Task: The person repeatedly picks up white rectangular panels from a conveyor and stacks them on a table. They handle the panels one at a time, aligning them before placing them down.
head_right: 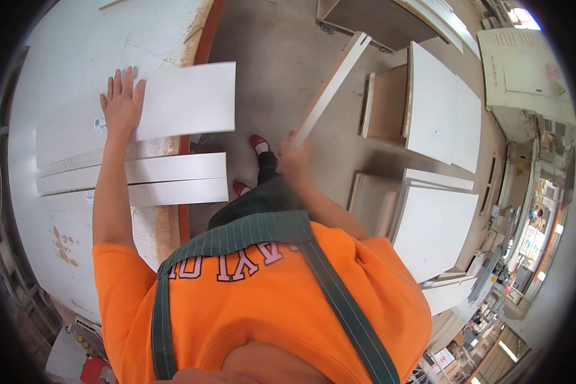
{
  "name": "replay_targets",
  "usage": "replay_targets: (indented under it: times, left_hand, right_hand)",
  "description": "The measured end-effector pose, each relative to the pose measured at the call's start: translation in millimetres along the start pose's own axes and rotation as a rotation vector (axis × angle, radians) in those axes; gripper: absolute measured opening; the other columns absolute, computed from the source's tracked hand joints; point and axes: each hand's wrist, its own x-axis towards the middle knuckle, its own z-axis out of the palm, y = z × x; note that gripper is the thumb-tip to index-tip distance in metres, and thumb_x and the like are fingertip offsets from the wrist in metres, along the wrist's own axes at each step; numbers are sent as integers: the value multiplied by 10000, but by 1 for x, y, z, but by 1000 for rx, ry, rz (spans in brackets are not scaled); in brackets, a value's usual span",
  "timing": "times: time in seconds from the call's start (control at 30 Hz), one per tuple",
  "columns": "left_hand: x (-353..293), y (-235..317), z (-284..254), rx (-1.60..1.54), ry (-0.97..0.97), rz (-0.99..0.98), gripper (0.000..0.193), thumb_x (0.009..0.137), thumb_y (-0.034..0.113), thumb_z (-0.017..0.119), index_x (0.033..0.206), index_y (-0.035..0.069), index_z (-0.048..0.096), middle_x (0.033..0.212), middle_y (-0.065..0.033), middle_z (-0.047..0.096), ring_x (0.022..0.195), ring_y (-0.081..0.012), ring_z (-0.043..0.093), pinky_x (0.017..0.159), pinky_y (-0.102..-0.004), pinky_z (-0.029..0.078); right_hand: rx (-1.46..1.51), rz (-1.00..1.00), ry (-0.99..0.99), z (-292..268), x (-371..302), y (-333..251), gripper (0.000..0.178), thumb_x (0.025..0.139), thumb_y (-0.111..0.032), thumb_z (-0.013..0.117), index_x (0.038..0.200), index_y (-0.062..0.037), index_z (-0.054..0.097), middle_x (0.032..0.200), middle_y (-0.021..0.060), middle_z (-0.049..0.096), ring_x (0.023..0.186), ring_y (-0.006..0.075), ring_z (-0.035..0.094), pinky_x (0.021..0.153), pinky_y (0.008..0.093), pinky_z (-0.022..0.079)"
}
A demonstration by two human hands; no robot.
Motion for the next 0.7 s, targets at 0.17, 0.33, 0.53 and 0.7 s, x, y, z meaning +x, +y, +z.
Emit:
replay_targets:
  times: [0.17,0.33,0.53,0.7]
  left_hand:
    - [17,15,5,3,14,-6,666,946,616,277,1480,221,319,1545,-101,261,1437,-312,193,1143,-553,120]
    - [17,12,9,-23,66,0,671,945,616,275,1480,213,319,1545,-96,265,1436,-314,194,1141,-557,121]
    - [19,6,12,-40,62,28,694,941,620,277,1483,187,308,1551,-84,254,1437,-309,194,1154,-519,107]
    - [-41,-35,-10,-67,331,-88,756,914,561,441,1442,35,314,1511,-203,271,1412,-380,201,1158,-484,104]
  right_hand:
    - [-378,-163,-209,71,-28,26,213,769,-38,551,968,-45,474,805,68,502,738,170,524,677,320,448]
    - [215,1,-119,68,-20,33,253,738,-45,568,977,-37,485,809,73,506,727,178,525,664,328,450]
    - [-282,28,-379,43,-12,11,310,740,-69,597,1037,-49,511,913,44,549,757,143,550,659,302,478]
    - [-117,-176,-599,-27,-3,-52,350,800,-57,606,1145,-38,547,859,22,592,803,143,600,721,293,494]
